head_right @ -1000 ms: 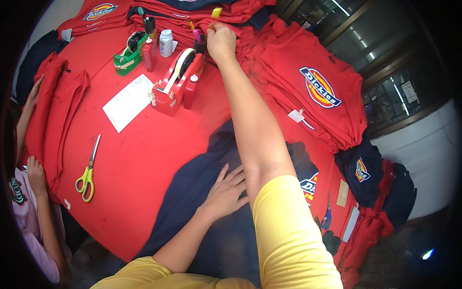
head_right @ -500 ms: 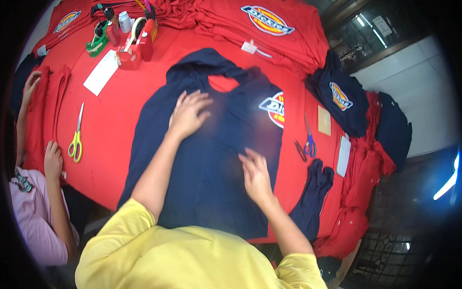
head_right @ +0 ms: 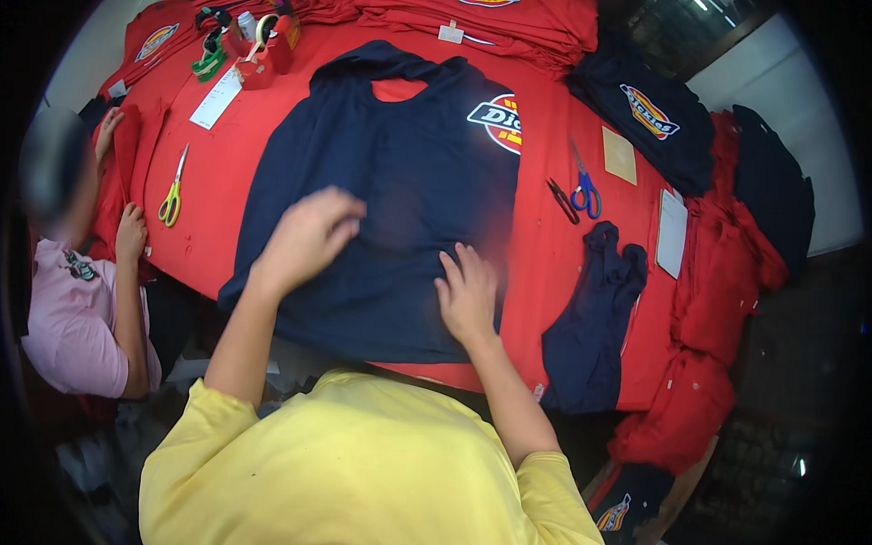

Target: The person spreads out, folds, and stacks shirts on a large table, then places the folded shirts into a plastic bag.

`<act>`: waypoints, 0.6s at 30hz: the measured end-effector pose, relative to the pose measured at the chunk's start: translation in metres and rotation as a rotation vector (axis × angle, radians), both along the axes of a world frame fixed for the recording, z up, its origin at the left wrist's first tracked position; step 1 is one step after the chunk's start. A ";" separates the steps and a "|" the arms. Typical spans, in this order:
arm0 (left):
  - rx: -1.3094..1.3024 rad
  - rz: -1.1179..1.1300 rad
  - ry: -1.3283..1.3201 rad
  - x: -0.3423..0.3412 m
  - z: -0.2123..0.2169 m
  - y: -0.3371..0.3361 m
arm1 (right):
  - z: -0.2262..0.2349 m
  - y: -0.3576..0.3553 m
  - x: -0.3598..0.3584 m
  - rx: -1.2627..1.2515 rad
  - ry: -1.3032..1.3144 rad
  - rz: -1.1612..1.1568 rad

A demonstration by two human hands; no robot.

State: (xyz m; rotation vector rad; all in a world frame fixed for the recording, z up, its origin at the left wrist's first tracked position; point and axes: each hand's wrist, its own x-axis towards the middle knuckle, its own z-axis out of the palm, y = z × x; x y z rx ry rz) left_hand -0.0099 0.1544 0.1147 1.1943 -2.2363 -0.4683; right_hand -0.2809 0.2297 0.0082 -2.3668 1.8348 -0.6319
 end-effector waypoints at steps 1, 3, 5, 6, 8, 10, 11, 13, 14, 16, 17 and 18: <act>0.050 0.020 -0.027 0.000 -0.010 0.034 | -0.004 -0.011 -0.022 0.043 -0.089 0.036; 0.141 0.028 -0.132 0.000 -0.033 0.091 | 0.003 -0.037 -0.053 0.030 -0.125 -0.050; 0.178 0.112 -0.126 0.004 -0.062 0.142 | 0.006 -0.074 -0.088 -0.156 0.024 -0.206; 0.192 0.177 -0.097 0.002 -0.067 0.159 | 0.000 -0.091 -0.112 -0.283 0.121 -0.251; 0.129 0.243 -0.057 0.007 -0.083 0.184 | -0.001 -0.109 -0.135 -0.149 0.298 -0.351; 0.094 0.255 0.000 0.014 -0.103 0.193 | -0.011 -0.111 -0.150 -0.185 0.352 -0.405; 0.087 0.256 0.029 0.013 -0.110 0.194 | -0.019 -0.108 -0.157 -0.195 0.385 -0.435; 0.162 0.239 0.122 0.011 -0.101 0.188 | -0.025 -0.106 -0.165 -0.288 0.427 -0.460; 0.182 0.235 0.151 0.013 -0.097 0.185 | -0.022 -0.110 -0.162 -0.348 0.434 -0.472; 0.108 0.233 0.065 0.009 -0.093 0.182 | -0.020 -0.102 -0.163 -0.436 0.369 -0.395; 0.073 0.223 0.016 0.008 -0.092 0.180 | -0.015 -0.099 -0.159 -0.494 0.335 -0.357; 0.033 0.212 -0.031 0.007 -0.090 0.175 | -0.011 -0.092 -0.153 -0.468 0.181 -0.326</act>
